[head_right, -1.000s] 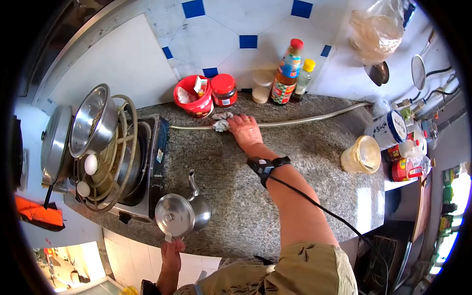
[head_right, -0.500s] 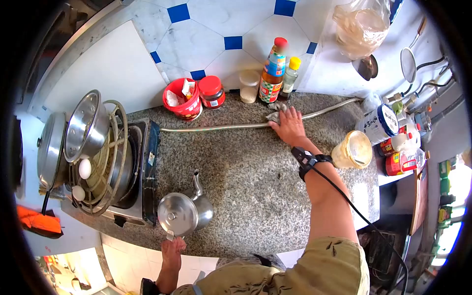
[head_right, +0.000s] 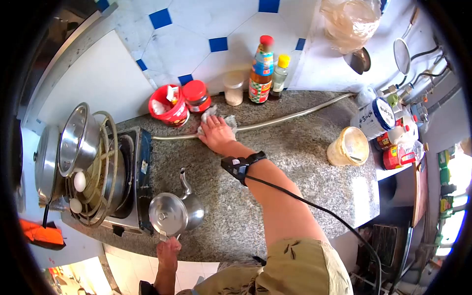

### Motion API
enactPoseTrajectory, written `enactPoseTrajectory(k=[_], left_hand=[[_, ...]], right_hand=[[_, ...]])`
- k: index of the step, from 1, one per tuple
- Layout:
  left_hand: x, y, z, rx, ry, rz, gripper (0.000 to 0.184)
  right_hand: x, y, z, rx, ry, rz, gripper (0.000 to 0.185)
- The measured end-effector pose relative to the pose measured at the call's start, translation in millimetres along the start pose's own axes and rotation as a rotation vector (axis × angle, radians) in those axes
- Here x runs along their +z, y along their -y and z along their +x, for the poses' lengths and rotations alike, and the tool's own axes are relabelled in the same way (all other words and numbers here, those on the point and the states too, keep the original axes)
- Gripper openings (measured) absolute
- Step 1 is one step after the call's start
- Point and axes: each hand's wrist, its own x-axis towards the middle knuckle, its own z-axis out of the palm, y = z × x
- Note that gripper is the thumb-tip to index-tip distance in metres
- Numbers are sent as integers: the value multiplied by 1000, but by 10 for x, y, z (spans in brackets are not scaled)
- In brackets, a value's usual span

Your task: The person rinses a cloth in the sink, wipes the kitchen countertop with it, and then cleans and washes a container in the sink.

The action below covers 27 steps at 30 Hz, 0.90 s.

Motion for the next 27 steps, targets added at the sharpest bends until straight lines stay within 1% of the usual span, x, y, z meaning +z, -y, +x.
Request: enactPoseTrajectory(k=[1,3,4,5,6,8,10,12,14,15,16,18,19,20,22,23,24,26,27], left_hand=[[43,-1,31,7,-2,0,37],[111,-27,62,2,13,11,38],[157,-45,89,-5,2,4,35],[191,-55,118,-9,-12,-2,34],[200,-63,132,-11,-4,3,34],[221,-63,159,-33,23,17,34],[284,-94,173,-31,44,39,35],[343,-111,186,-26,60,58,36],[401,-90,204,-50,11,103,38],[416,-79,217,-53,17,106,38],[423,-71,232,-46,35,105,39],[445,-53,251,-45,56,108,40],[458,-56,265,-51,53,103,40],[473,-60,289,-54,50,99,41],[492,-72,325,-52,43,118,41],[495,-76,324,-52,25,130,41],[504,-77,333,-46,25,133,41],[517,-82,368,-31,12,129,41],[516,-78,388,-41,-2,117,39]], right_hand=[[10,-108,-68,-32,-50,7,49],[-26,-310,-148,8,-23,6,48],[-71,-393,-172,23,1,4,47],[-35,-487,-243,49,-58,-1,47],[-19,-604,-327,58,-61,0,47],[-28,-884,-562,133,-97,-87,48],[-240,-1131,-835,235,-40,-189,47],[-227,-1485,-1021,321,-113,-214,45],[-312,-1752,-1151,414,-103,-235,43],[-288,-1901,-1198,449,-160,-188,43],[-275,-2014,-1225,456,-159,-186,43],[-273,-2178,-1253,549,-292,-181,43],[-306,-2236,-1229,664,-213,-158,44],[-324,-2299,-1195,671,-215,-156,44],[-363,-2386,-1099,917,-203,-176,46],[-385,-2425,-1061,1022,-136,-134,50],[-403,-2453,-1015,1021,-143,-129,50],[-446,-2500,-910,1191,-79,-99,52],[-509,-2471,-835,1195,-1,-103,54]])
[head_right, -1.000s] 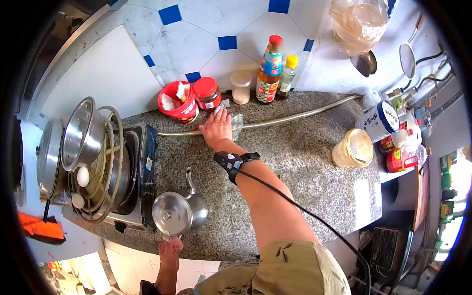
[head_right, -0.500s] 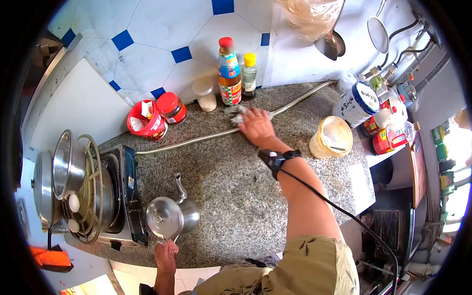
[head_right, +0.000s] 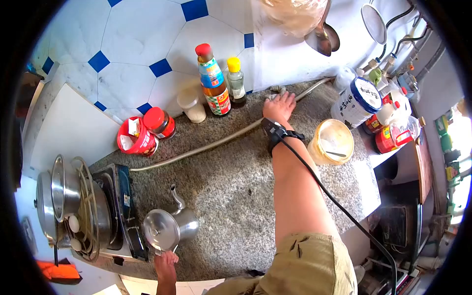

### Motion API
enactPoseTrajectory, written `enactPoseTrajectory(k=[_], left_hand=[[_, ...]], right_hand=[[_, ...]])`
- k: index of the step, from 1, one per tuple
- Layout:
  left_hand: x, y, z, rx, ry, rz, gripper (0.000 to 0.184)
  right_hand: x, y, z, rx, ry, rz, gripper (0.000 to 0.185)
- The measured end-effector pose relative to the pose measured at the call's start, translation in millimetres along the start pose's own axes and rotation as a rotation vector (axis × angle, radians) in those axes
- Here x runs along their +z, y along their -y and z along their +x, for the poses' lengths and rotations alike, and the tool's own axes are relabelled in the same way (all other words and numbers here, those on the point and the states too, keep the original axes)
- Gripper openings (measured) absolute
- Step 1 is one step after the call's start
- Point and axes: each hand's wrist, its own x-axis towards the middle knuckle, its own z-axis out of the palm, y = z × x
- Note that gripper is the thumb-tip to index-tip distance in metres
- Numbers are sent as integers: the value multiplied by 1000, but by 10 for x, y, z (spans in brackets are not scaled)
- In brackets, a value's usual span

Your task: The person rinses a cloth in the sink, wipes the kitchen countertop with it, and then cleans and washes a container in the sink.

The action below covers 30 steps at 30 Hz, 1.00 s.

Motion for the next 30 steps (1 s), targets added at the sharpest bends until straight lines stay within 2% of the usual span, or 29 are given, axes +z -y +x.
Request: enactPoseTrajectory(k=[1,3,5,7,9,11,13,15,17,19,21,23,26,27,28,30], left_hand=[[-9,1,13,-2,1,4,39],[-18,12,27,44,65,2,38],[-1,10,43,54,60,9,38],[23,12,54,65,61,12,38],[45,3,79,56,63,-24,39],[31,-16,82,36,81,-29,40],[-11,5,72,7,95,-73,33],[-38,23,86,15,107,-74,34],[-54,29,101,28,108,-80,34],[-21,13,96,61,101,-16,41],[-38,13,99,60,105,-26,38],[-35,18,92,61,95,-37,35],[-128,53,85,57,56,-9,37],[-300,125,53,-5,49,287,24],[-408,175,26,-69,41,582,32],[-502,307,11,-3,12,656,29]], right_hand=[[45,60,19,2,4,1,54],[108,131,20,-217,-18,58,54],[103,162,-35,-351,12,-10,54],[98,144,-136,-558,5,57,53],[99,192,-240,-633,21,30,50],[214,127,-344,-645,-22,146,47],[176,69,-490,-571,-137,144,46],[157,5,-477,-498,-125,135,47],[201,-85,-338,-319,-181,88,48],[55,-149,-176,-236,-53,-2,51],[17,-250,10,-105,-25,19,50],[98,-339,163,48,-61,175,49],[215,-260,289,283,-230,351,51],[228,-218,298,334,-284,388,51],[193,-177,310,332,-282,391,51],[105,-109,361,184,-167,261,51]])
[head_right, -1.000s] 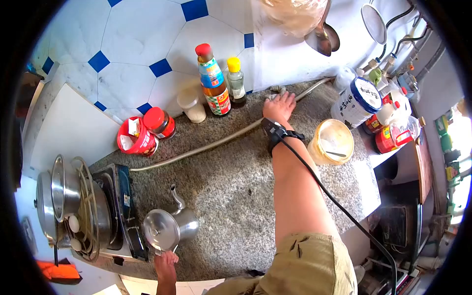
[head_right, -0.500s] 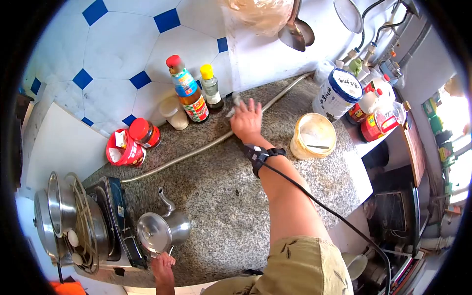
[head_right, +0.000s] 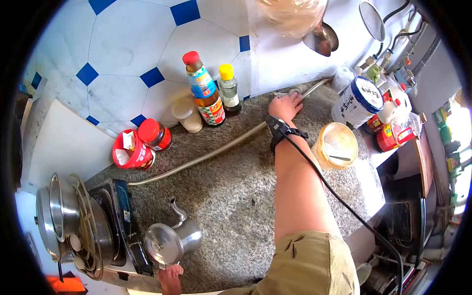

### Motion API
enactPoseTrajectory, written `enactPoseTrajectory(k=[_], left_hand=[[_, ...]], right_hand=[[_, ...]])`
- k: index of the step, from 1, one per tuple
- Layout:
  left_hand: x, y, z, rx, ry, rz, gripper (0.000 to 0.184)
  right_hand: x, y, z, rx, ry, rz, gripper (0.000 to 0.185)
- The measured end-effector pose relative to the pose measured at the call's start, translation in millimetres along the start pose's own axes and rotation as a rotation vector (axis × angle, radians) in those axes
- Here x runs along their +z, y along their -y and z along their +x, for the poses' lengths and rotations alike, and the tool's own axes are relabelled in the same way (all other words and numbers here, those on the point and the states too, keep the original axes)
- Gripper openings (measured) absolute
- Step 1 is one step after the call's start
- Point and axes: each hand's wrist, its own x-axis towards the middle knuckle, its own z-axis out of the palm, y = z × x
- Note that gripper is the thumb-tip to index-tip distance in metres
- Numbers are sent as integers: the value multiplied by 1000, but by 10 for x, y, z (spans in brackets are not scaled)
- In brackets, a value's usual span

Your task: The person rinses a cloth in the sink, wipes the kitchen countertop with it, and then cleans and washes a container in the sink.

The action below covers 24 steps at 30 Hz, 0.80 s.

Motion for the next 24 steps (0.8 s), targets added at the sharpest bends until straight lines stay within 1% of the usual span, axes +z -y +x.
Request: enactPoseTrajectory(k=[1,2,3,4,5,7,9,11,12,13,15,16,17,19,21,22,23,24], left_hand=[[29,88,-11,54,-40,72,26],[8,374,-13,49,-35,69,26],[-46,757,28,116,-39,221,25],[-48,747,91,187,-48,371,24],[-47,719,35,192,-47,366,24],[49,-87,-23,51,-33,-27,24],[93,-326,44,32,-8,-269,20],[122,-395,95,62,32,-473,21],[128,-403,121,79,53,-553,23],[124,-401,127,93,68,-609,26],[115,-402,142,111,90,-679,33],[122,-409,164,122,101,-683,38],[112,-409,172,129,110,-669,38],[95,-407,173,145,127,-629,40],[95,-434,166,109,121,-624,40],[99,-444,161,78,118,-619,39],[99,-446,160,79,114,-623,39],[92,-464,156,79,123,-638,39]], right_hand=[[51,15,15,-3,-2,-4,51],[119,14,-6,-160,-2,-125,51],[151,31,-23,-317,-4,-245,52],[102,79,-95,-346,48,-249,53],[49,130,-165,-348,96,-231,52],[82,135,-329,-462,99,-160,52],[142,182,-452,-616,201,-172,51],[244,254,-595,-702,259,-104,48],[92,258,-728,-686,219,21,40],[68,229,-728,-680,214,23,40],[34,174,-768,-500,2,740,31],[-55,170,-800,-317,-102,910,26],[-36,137,-716,-36,34,1164,27],[-110,-11,-701,48,-113,1433,30],[-295,-212,-843,0,-268,1408,34],[-234,-338,-829,-108,-469,1062,35],[-170,-454,-811,-63,-337,1017,35],[-186,-478,-878,-93,-195,587,36]])
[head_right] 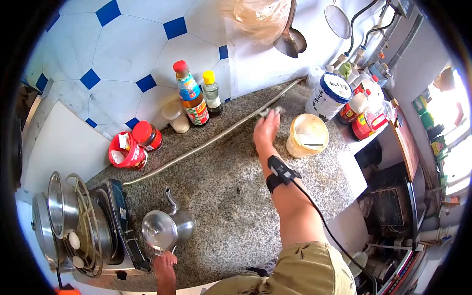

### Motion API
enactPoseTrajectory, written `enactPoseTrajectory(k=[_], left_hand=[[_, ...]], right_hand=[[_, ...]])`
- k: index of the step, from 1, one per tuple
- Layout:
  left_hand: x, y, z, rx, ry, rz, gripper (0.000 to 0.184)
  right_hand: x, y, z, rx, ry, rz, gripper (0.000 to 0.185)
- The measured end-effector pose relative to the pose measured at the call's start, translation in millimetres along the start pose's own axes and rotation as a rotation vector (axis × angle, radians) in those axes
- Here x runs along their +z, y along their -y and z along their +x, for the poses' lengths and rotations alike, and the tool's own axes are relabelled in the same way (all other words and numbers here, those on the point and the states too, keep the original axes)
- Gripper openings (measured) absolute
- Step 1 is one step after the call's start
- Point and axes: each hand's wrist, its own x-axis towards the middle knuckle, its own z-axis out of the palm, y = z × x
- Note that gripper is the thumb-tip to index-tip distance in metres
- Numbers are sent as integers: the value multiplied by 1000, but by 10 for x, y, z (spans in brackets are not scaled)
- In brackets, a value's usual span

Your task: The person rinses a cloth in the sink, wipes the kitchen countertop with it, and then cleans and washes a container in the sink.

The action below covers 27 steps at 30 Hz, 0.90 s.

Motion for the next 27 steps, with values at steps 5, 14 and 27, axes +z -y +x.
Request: enactPoseTrajectory(k=[5,14,27], left_hand=[[-46,65,-3,-7,-12,-22,38],[-1,-10,-26,16,-76,2,34],[34,-8,2,33,-33,-37,31]], right_hand=[[137,-170,-440,-465,167,-587,44],[416,-360,263,-327,-58,-711,46],[455,-82,-304,-597,270,-813,44]])
